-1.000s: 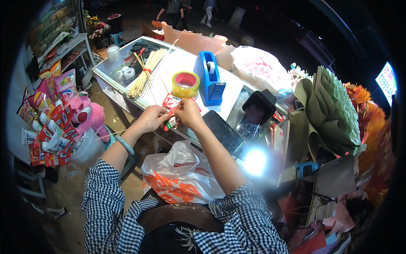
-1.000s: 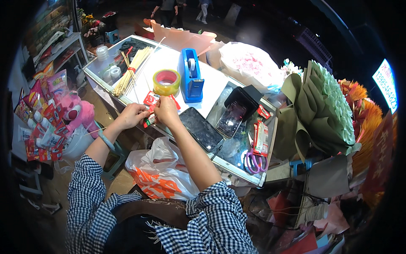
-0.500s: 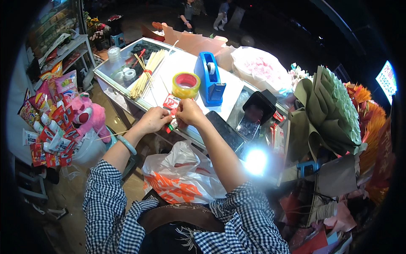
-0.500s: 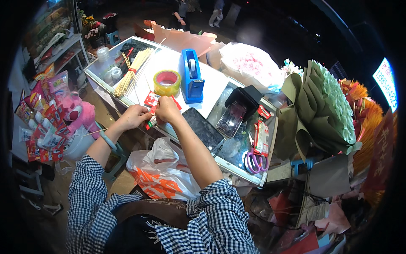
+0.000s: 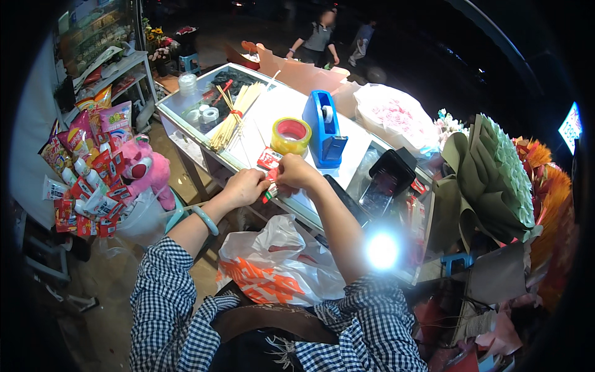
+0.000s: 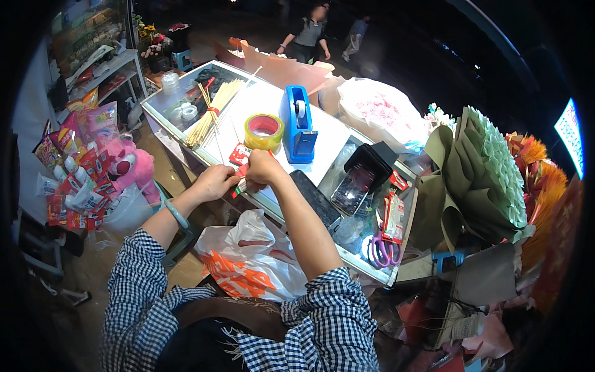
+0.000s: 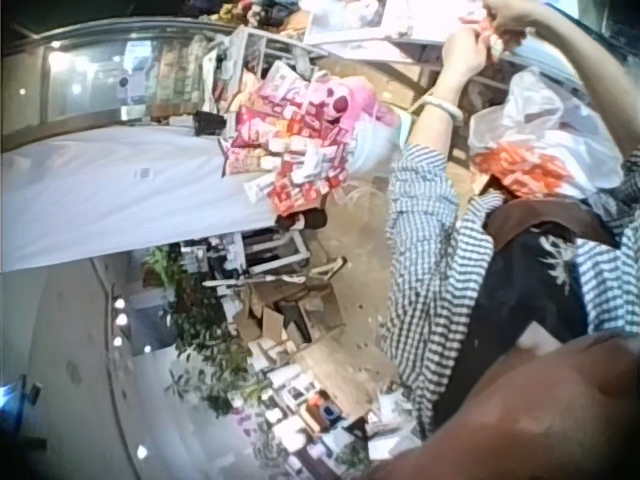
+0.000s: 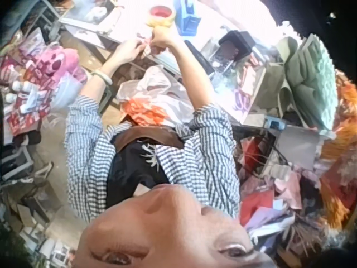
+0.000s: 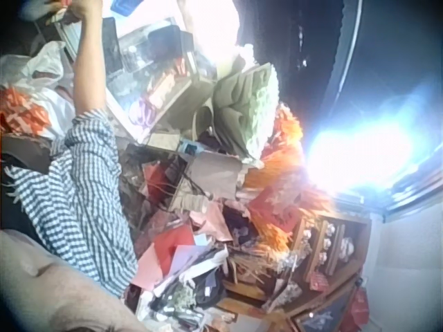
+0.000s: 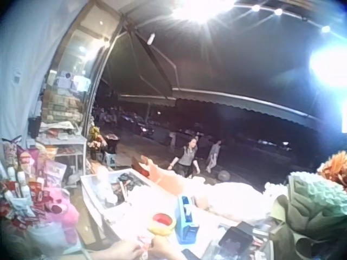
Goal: The person assembles small red rectangular packets onto wooden sticks using tape and scissors. They repeatedly pick up packets, attach them to sticks, and trim excess material, then place the finished items into a plastic bag.
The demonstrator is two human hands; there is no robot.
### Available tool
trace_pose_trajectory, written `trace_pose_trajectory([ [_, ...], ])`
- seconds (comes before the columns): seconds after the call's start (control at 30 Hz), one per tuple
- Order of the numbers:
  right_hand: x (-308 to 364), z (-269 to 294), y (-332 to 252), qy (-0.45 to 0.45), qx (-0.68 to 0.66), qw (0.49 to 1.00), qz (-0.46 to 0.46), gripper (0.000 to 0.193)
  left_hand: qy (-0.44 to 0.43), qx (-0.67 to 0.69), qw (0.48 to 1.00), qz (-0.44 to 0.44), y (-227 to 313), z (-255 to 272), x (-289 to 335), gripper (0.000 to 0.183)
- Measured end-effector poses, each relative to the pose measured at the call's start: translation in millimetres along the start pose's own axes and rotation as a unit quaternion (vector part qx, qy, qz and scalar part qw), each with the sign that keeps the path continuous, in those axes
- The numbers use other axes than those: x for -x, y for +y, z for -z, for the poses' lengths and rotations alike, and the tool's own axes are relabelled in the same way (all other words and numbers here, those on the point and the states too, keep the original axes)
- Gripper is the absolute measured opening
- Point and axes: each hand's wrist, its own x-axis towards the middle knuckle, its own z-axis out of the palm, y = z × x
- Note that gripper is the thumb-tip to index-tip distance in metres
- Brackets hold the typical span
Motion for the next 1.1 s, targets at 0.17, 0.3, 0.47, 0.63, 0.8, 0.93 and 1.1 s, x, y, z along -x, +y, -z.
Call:
trace_pose_trajectory([
  [0.17, -2, -5, 12, 0.004, -0.028, 1.000, -0.013, 0.013, 0.008, -0.035, 0.999, 0.012, 2, -1, 3, 0.029],
  [0.3, 1, -10, 16, 0.023, -0.038, 0.999, -0.012, 0.013, -0.009, -0.025, 0.999, 0.023, 0, 0, 1, 0.029],
  [0.47, 22, -11, 20, 0.010, 0.079, 0.997, 0.010, 0.017, -0.012, 0.000, 1.000, 0.018, -3, -1, 0, 0.027],
  [0.63, 38, -14, 17, 0.118, 0.305, 0.938, 0.115, 0.015, 0.006, 0.008, 1.000, 0.001, -9, -6, -2, 0.027],
  [0.8, 18, -35, 14, 0.218, 0.425, 0.836, 0.269, 0.028, 0.005, 0.073, 0.997, -0.027, -15, -10, -6, 0.018],
  [0.93, 0, -46, 12, 0.200, 0.468, 0.823, 0.254, 0.018, 0.011, 0.068, 0.997, -0.017, -15, -9, -5, 0.021],
  [1.1, -2, -41, 9, 0.161, 0.483, 0.827, 0.240, 0.022, 0.074, 0.150, 0.986, 0.024, -15, -18, -4, 0.013],
])
